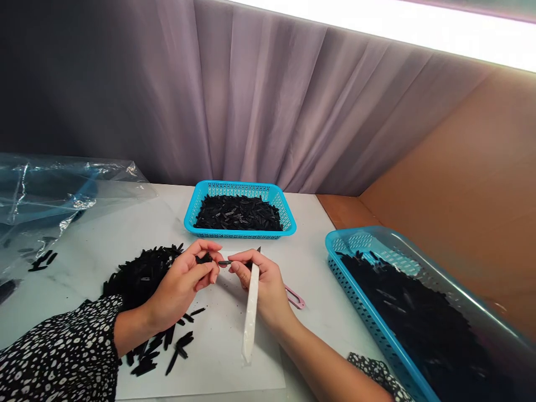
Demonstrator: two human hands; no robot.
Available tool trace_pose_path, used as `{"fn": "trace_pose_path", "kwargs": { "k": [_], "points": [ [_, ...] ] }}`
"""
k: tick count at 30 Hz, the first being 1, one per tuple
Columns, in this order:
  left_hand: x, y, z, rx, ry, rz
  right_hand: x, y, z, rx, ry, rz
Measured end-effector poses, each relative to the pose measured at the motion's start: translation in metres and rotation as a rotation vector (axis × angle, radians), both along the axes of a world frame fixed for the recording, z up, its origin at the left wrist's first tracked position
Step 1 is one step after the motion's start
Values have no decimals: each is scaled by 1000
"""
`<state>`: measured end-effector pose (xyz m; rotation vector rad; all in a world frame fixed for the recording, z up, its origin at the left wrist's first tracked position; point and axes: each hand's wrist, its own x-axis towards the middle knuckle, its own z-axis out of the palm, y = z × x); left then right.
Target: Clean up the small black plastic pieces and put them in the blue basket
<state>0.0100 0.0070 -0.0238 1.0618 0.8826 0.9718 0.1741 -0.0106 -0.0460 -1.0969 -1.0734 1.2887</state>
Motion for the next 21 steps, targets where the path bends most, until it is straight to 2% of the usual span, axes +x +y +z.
{"fn": "trace_pose_path", "kwargs": {
  "k": [9, 16, 21],
  "points": [
    [2, 2, -6, 59, 48, 32, 0, 0, -7, -5, 103, 4],
    [2, 3, -4, -59, 38, -34, -3, -2, 0, -59, 148, -26],
    [2, 3, -1, -82, 49, -31, -4, -2, 3, -61, 158, -43]
  ]
}}
